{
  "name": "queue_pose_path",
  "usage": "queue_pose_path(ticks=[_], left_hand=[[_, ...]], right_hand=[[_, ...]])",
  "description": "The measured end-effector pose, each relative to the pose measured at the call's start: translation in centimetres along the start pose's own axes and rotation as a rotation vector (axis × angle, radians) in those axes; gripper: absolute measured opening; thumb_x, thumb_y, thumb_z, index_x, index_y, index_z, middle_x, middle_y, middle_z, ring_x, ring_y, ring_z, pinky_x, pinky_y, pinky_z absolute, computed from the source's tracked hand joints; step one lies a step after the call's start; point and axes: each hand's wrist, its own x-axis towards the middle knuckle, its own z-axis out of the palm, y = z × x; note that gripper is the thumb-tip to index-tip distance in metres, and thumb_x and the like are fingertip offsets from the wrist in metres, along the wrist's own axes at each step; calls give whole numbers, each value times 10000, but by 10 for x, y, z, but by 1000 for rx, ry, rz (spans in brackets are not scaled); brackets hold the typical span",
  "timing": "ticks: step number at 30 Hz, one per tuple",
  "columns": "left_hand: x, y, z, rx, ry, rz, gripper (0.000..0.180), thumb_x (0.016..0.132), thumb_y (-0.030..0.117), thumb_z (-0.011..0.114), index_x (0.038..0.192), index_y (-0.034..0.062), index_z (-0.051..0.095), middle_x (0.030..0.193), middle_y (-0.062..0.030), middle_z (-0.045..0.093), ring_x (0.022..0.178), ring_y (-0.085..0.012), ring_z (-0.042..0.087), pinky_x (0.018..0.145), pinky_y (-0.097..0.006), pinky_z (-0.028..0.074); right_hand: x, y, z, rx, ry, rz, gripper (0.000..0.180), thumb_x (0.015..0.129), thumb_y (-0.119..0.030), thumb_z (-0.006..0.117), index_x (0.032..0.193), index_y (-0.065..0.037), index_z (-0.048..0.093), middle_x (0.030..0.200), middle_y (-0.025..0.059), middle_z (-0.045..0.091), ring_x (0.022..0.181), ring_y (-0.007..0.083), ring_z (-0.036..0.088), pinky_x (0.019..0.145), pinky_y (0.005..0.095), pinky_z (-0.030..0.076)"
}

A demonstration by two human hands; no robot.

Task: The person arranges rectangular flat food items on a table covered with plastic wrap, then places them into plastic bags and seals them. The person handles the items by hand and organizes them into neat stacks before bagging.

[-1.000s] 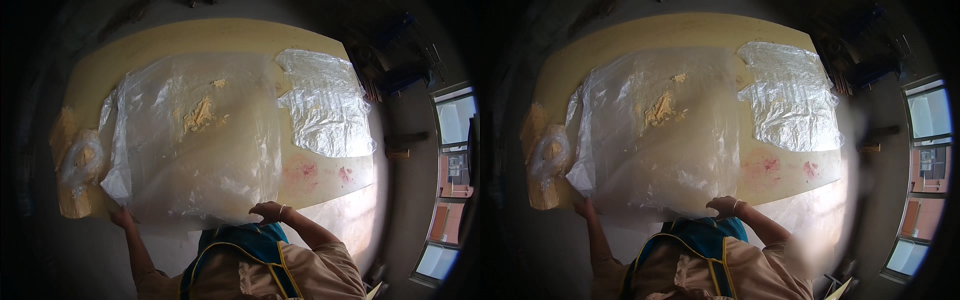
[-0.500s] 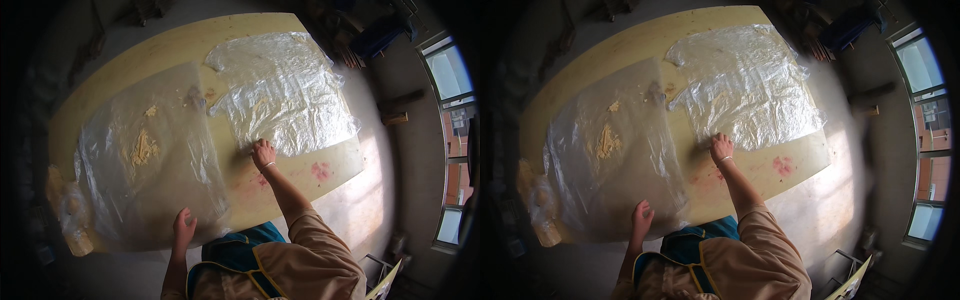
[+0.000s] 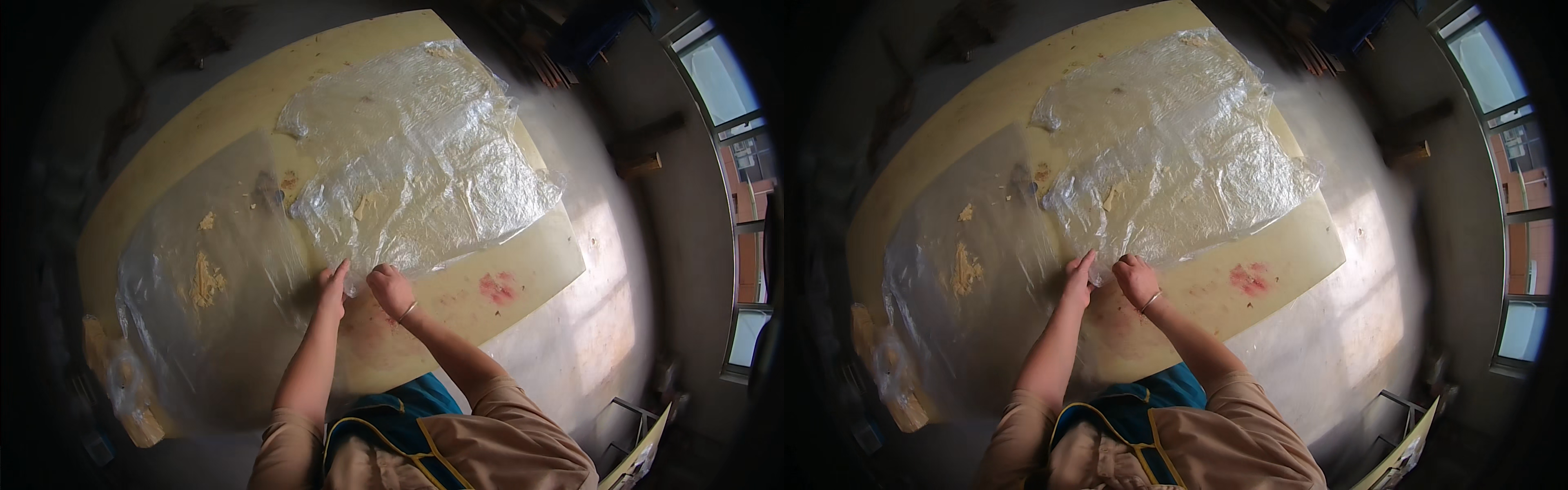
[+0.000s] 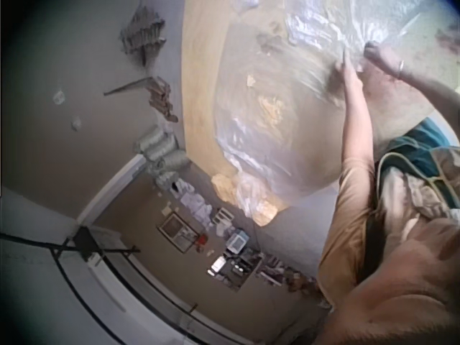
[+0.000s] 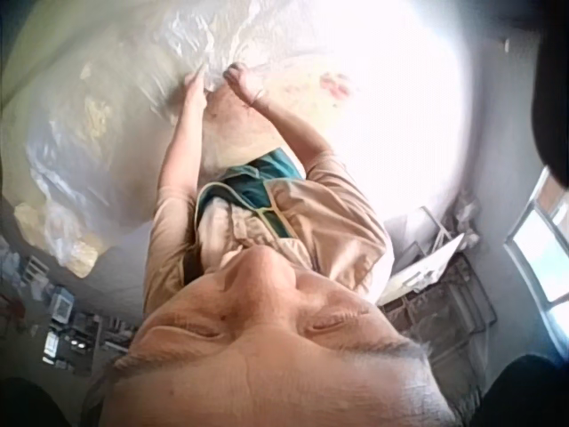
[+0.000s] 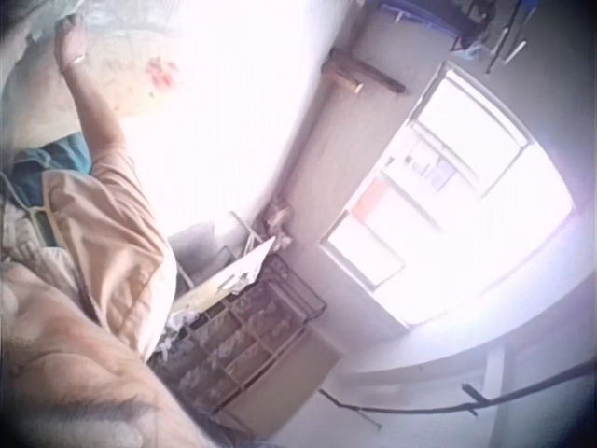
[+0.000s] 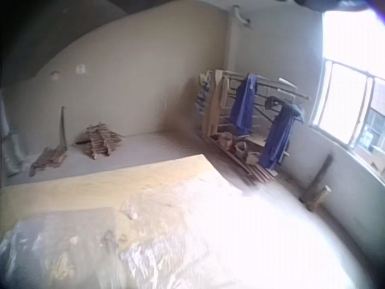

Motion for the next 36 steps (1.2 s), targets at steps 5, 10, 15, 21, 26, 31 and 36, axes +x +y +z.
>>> queue_pose_path(ticks=[5, 10, 15, 21, 26, 31, 36], left_hand=[[-15, 24, -25, -169, -27, 46, 135, 1007, 135, 595, 1110, 56, 631, 995, -85, 707, 753, -213, 688, 630, -371, 548], [-51, 56, -141, -84, 24, 209, 229, 1024, 130, 569, 1239, 52, 582, 1051, -130, 707, 792, -251, 703, 652, -365, 577], [-119, 74, -311, -142, 197, 309, 310, 994, 158, 627, 1291, 76, 602, 1085, -115, 696, 812, -227, 672, 671, -354, 578], [-231, 99, -513, -120, 507, 409, 295, 975, 205, 634, 1243, 82, 622, 1103, -96, 681, 853, -209, 650, 694, -329, 528], [-349, 171, -636, 88, 696, 536, 217, 968, 235, 642, 1107, 69, 634, 983, -43, 681, 796, -140, 628, 643, -292, 501], [-416, 256, -669, 227, 807, 668, 278, 974, 254, 622, 1191, 81, 636, 924, 10, 649, 743, -51, 579, 596, -254, 465], [-436, 317, -646, 166, 653, 794, 318, 993, 283, 593, 1223, 67, 633, 943, 1, 640, 835, -72, 589, 720, -217, 472]], right_hand=[[-7, -57, -13, -40, -132, -173, 163, 823, -117, 664, 985, -123, 674, 1166, 64, 643, 1005, 281, 605, 848, 405, 509], [-17, -103, -8, 40, -301, -192, 360, 826, -170, 721, 1172, -129, 630, 1342, 108, 558, 1167, 311, 558, 985, 433, 466], [-35, -105, -7, -170, -372, -117, 797, 782, -294, 801, 1474, -166, 428, 1582, 183, 315, 1419, 385, 353, 1120, 572, 328], [-46, -144, 38, -266, -581, -73, 927, 784, -291, 792, 1564, -196, 300, 1630, 187, 230, 1472, 376, 279, 1176, 583, 241], [-59, -193, 108, 7, -379, -110, 810, 761, -197, 803, 1468, -127, 413, 1542, 220, 365, 1338, 444, 427, 1089, 495, 410], [-49, -246, 206, 311, -419, 88, 591, 753, -178, 835, 1268, -38, 582, 1242, 197, 597, 1173, 348, 588, 955, 430, 515], [-40, -310, 274, 434, -368, 143, 582, 747, -201, 844, 1253, -48, 601, 1233, 189, 608, 1032, 338, 658, 853, 415, 566]])
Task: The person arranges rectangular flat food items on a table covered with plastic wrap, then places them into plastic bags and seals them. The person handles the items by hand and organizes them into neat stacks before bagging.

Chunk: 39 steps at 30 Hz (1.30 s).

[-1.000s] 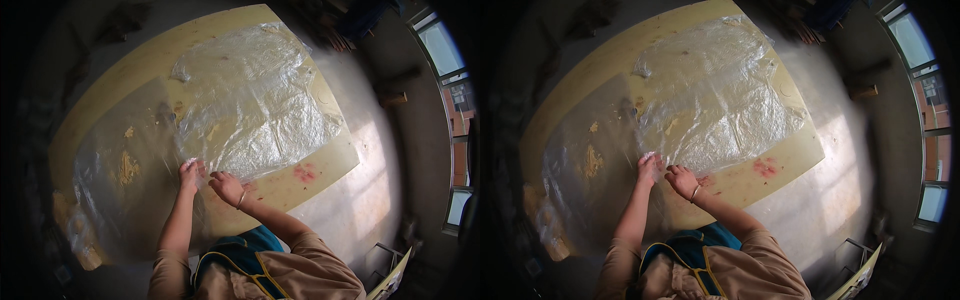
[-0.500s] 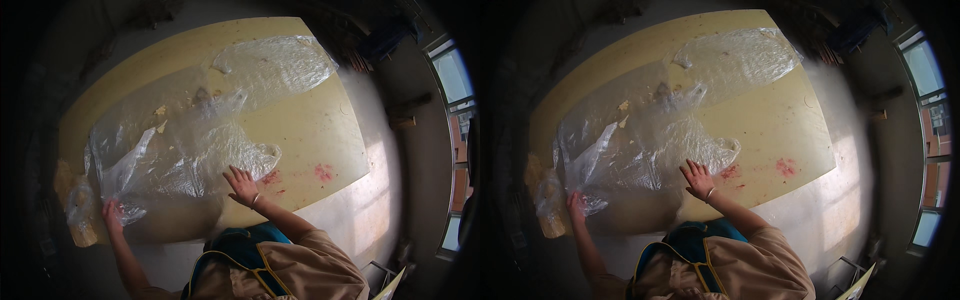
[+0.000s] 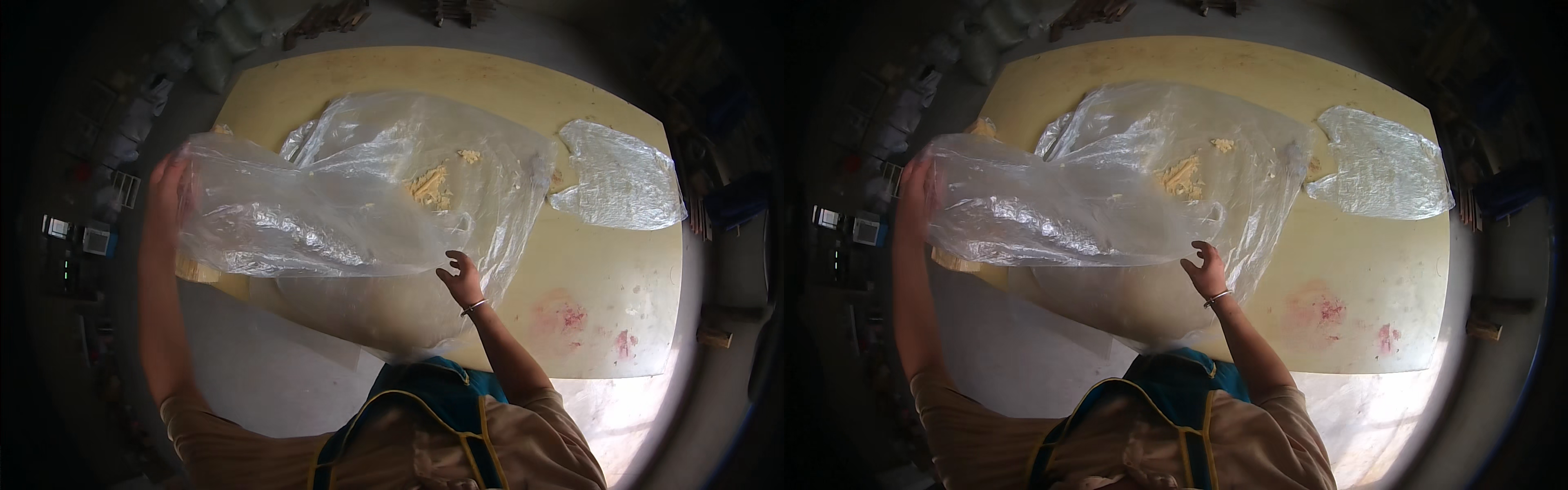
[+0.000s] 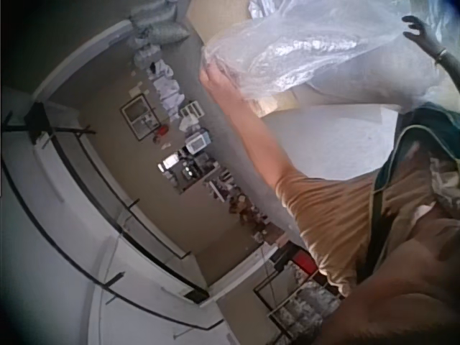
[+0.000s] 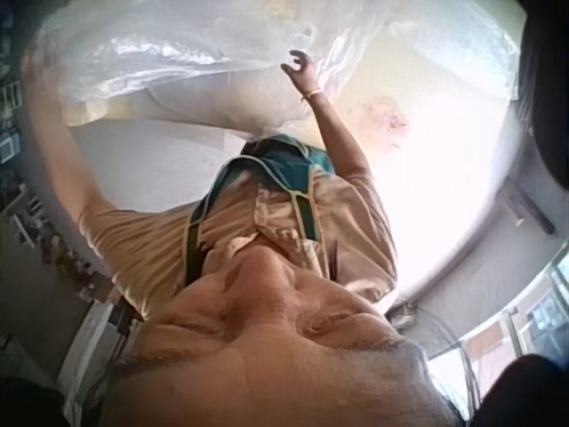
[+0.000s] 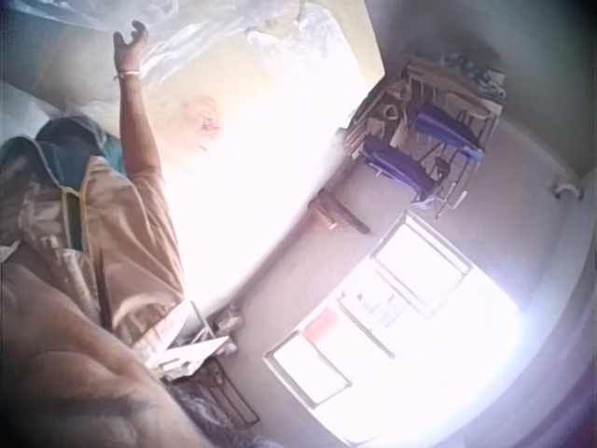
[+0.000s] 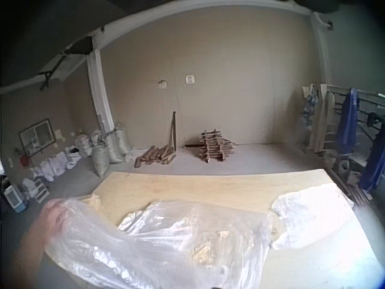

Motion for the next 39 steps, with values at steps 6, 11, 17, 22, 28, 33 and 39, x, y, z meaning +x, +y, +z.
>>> queue_pose_path(ticks=[6, 11, 17, 22, 28, 33, 39], left_hand=[[0, 50, 21, 411, -90, 211, 340, 1014, 320, 545, 1204, 55, 640, 982, -21, 655, 898, -118, 616, 797, -263, 502], [3, 113, 52, 134, -193, -56, 359, 1022, 349, 530, 1174, 51, 661, 933, 2, 654, 819, -88, 603, 690, -241, 479], [-2, 166, 91, 426, -276, 154, 306, 1022, 314, 538, 1027, 63, 714, 764, 37, 606, 646, -40, 521, 545, -224, 401], [-5, 181, 60, 529, -273, 192, 163, 983, 182, 612, 907, 54, 679, 734, 26, 634, 608, -45, 538, 540, -226, 409], [1, 157, 27, 519, -238, 189, 60, 952, 93, 670, 927, 39, 667, 812, 26, 663, 727, -42, 594, 667, -201, 473], [13, 171, 33, 206, 15, 388, 96, 917, 93, 735, 865, 56, 662, 816, 19, 659, 743, -48, 595, 678, -224, 494], [22, 211, 36, 263, -27, 640, 245, 913, 129, 749, 735, 95, 584, 708, 52, 574, 666, -42, 491, 640, -220, 422]], right_hand=[[8, -40, 44, -167, -84, -185, 886, 709, -150, 847, 1464, -36, 398, 1486, 183, 435, 1438, 397, 313, 1171, 476, 337], [33, -175, 31, 56, -86, -422, 968, 711, -224, 872, 1498, -27, 343, 1511, 263, 365, 1434, 428, 327, 1159, 479, 344], [81, -401, -5, 222, 126, -864, 740, 750, -191, 830, 1378, -26, 477, 1378, 233, 501, 1263, 388, 497, 1030, 425, 455], [140, -468, -71, 143, 106, -971, 188, 817, -39, 730, 1000, 0, 712, 872, 77, 732, 800, 190, 689, 774, 319, 547], [178, -489, -153, -251, 5, -922, 178, 868, -148, 717, 979, -13, 744, 835, 141, 729, 767, 234, 698, 751, 330, 543], [172, -520, -190, -36, 139, -927, 120, 866, -104, 742, 938, -8, 748, 825, 43, 723, 692, 100, 634, 647, 271, 530], [151, -553, -221, -251, 12, -684, 69, 911, -106, 728, 957, -63, 699, 813, 2, 682, 686, 75, 592, 625, 235, 487]])
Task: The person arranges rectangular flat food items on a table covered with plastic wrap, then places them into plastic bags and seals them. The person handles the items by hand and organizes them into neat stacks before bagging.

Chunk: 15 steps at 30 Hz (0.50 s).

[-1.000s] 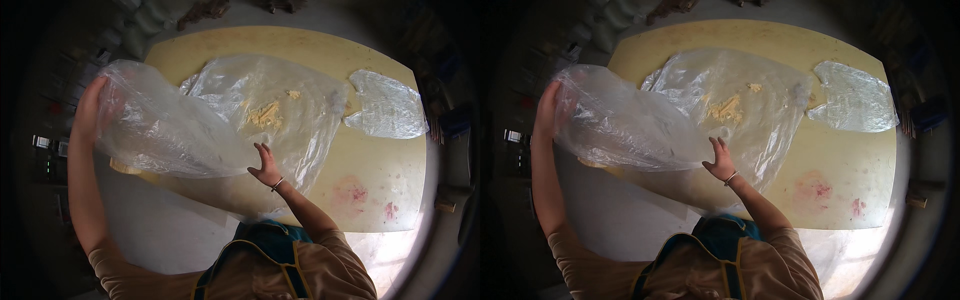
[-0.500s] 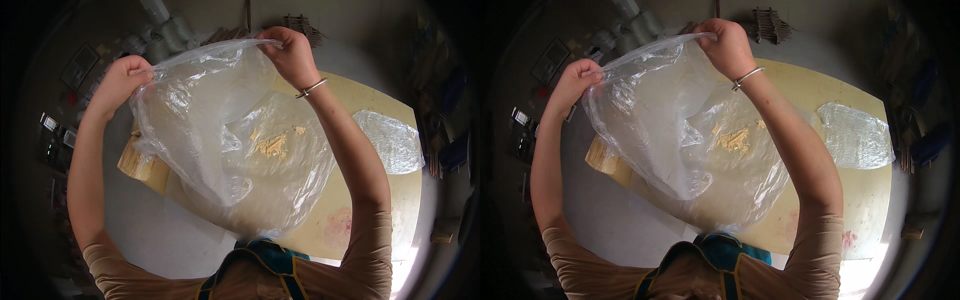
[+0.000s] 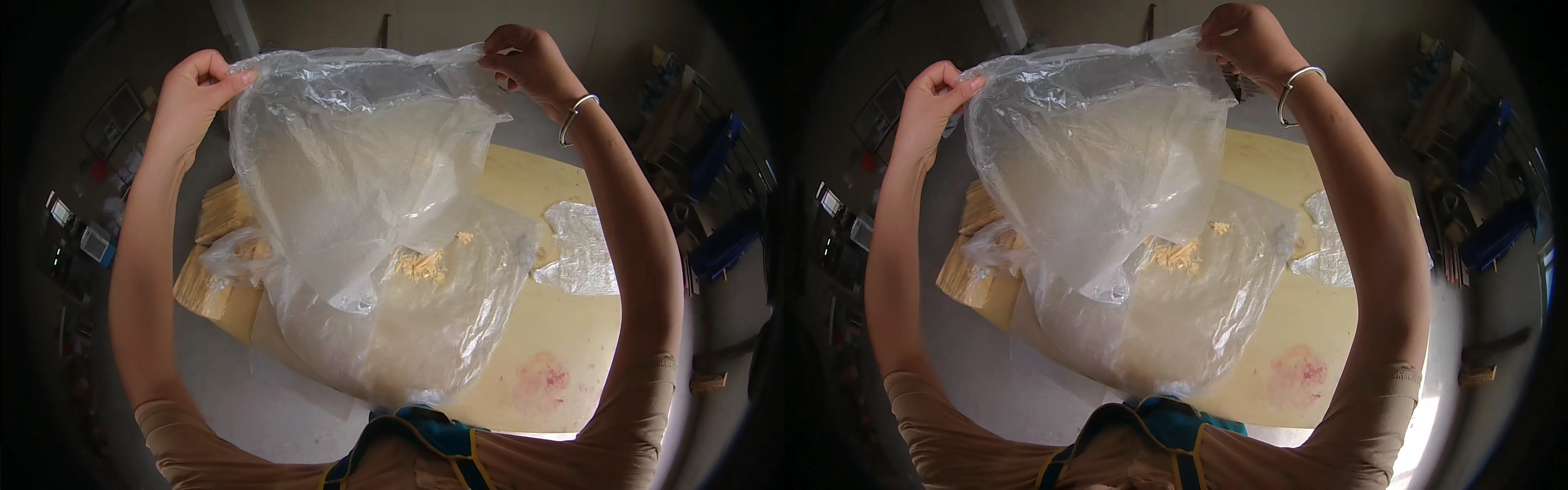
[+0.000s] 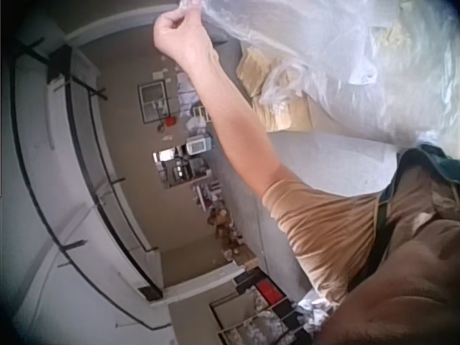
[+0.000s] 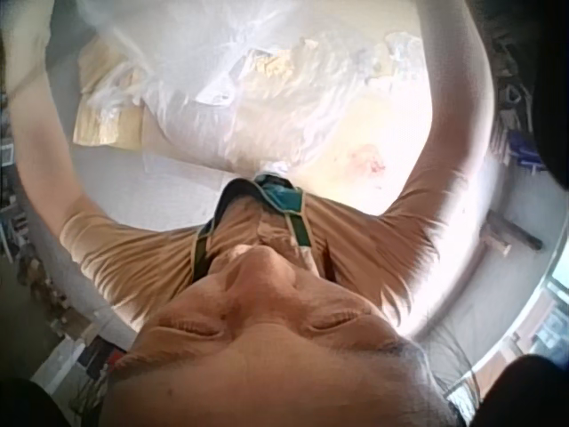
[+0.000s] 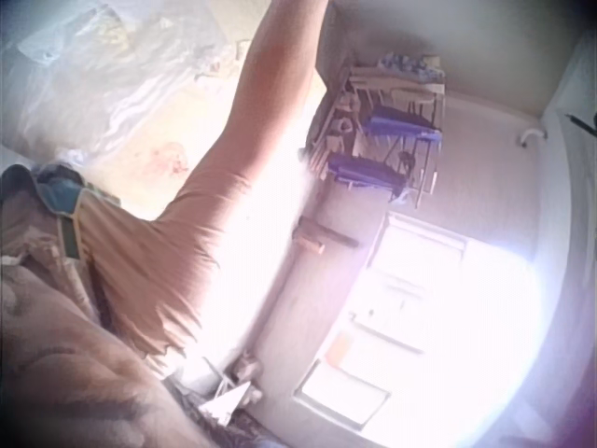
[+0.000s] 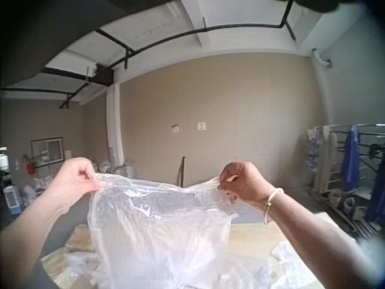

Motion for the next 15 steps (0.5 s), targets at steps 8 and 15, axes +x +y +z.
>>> queue_pose_path(ticks=[8, 15], left_hand=[[9, 7, 6, 682, -39, 177, 267, 993, 231, 638, 923, -22, 687, 909, -11, 652, 746, -108, 598, 668, -270, 461], [9, 9, 16, -94, 145, -142, 304, 1038, 260, 562, 1194, 13, 647, 1094, -59, 689, 847, -200, 749, 689, -252, 548]], right_hand=[[-6, -16, -16, 169, 59, -96, 103, 932, -118, 689, 971, -34, 645, 911, 67, 712, 765, 160, 731, 720, 256, 588], [23, -20, -4, 493, 130, -147, 98, 959, -11, 549, 1052, 11, 524, 907, 127, 657, 902, 247, 729, 730, 306, 599]])
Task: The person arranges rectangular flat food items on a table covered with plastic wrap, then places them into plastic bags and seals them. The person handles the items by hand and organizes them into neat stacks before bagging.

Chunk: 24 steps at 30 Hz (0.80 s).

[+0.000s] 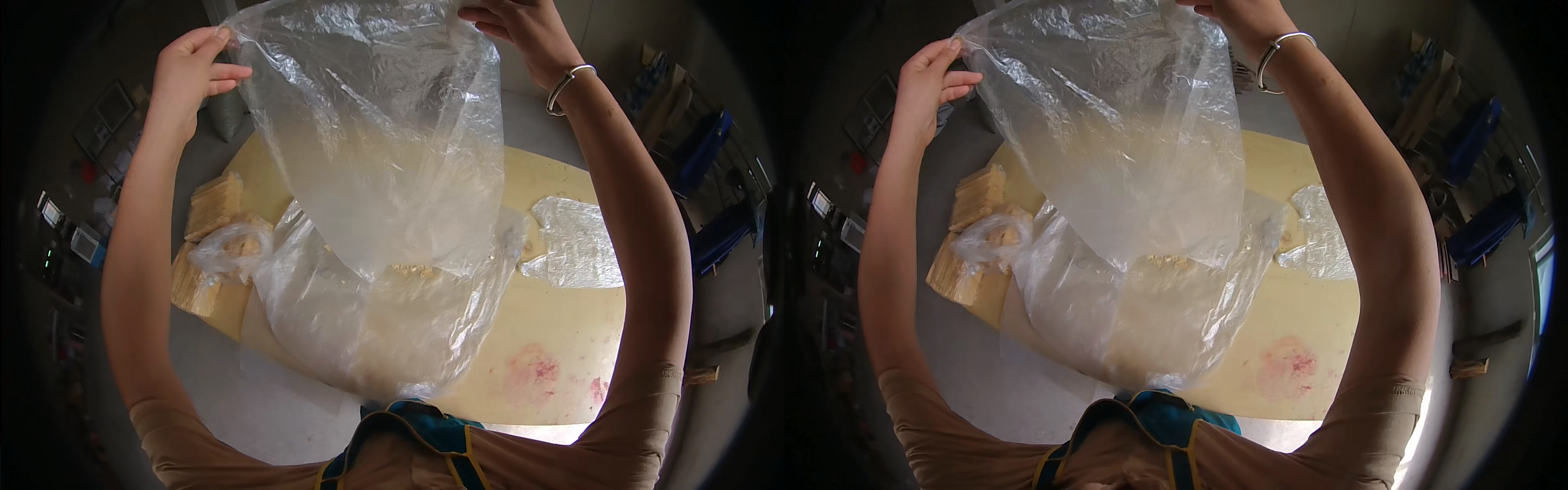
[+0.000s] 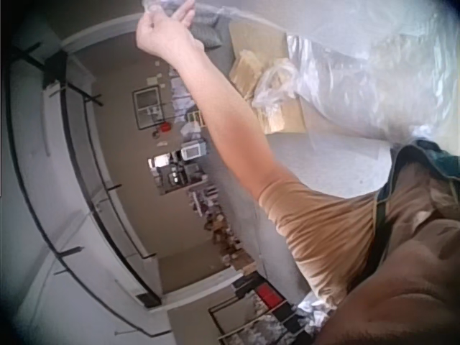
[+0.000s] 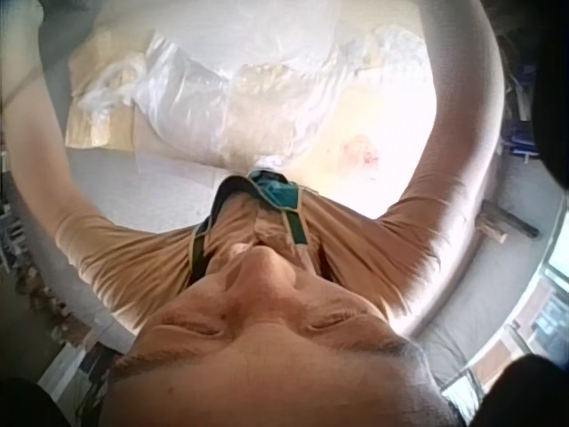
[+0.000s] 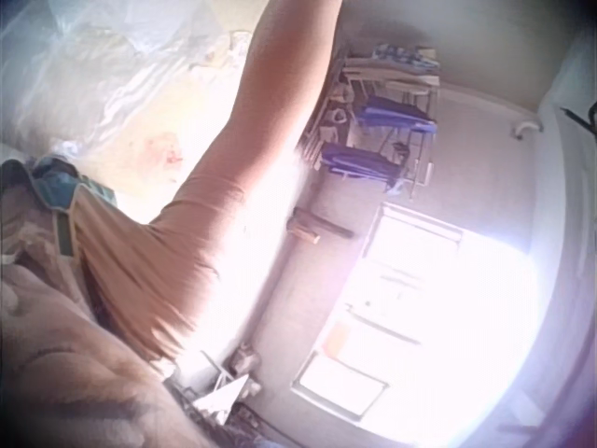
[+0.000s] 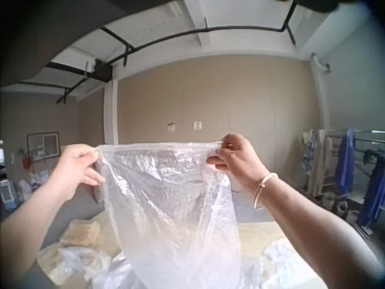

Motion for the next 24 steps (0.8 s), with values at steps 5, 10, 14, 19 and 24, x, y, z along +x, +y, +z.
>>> queue_pose_path(ticks=[5, 10, 14, 19, 24], left_hand=[[10, -5, -3, -246, -78, -10, 303, 1049, 206, 528, 1237, -24, 588, 1170, -92, 670, 1090, -227, 706, 834, -282, 564], [9, -11, -1, -135, -191, 6, 261, 1059, 222, 508, 1219, 39, 604, 1184, -93, 688, 1150, -224, 674, 1022, -318, 483], [3, -15, 2, 23, -219, 124, 312, 991, 198, 642, 1255, 41, 592, 1137, -53, 688, 1035, -135, 667, 954, -271, 483], [2, -26, 2, 447, -46, 305, 182, 935, 162, 717, 1038, 13, 705, 858, 39, 669, 750, -64, 576, 690, -262, 477], [-6, -43, 5, 786, -46, 674, 200, 996, 185, 601, 1061, 12, 676, 815, -125, 629, 720, -286, 620, 690, -343, 479]], right_hand=[[12, 10, 2, -331, -44, -55, 121, 942, -14, 552, 1058, 19, 545, 898, 126, 654, 795, 232, 713, 646, 320, 574], [15, 13, 7, -679, -37, -257, 129, 893, -34, 615, 992, 48, 609, 862, 147, 690, 825, 260, 700, 718, 344, 563], [8, 9, 10, -787, -48, -477, 221, 809, -66, 678, 995, 45, 637, 874, 206, 696, 820, 336, 700, 741, 379, 562], [-2, 12, 13, -1017, -141, -416, 174, 748, -118, 717, 866, 2, 675, 879, 246, 690, 878, 430, 672, 761, 464, 543], [-6, 16, 14, -1092, -47, -522, 131, 723, -81, 695, 831, -8, 692, 932, 232, 697, 925, 432, 663, 813, 462, 534]])
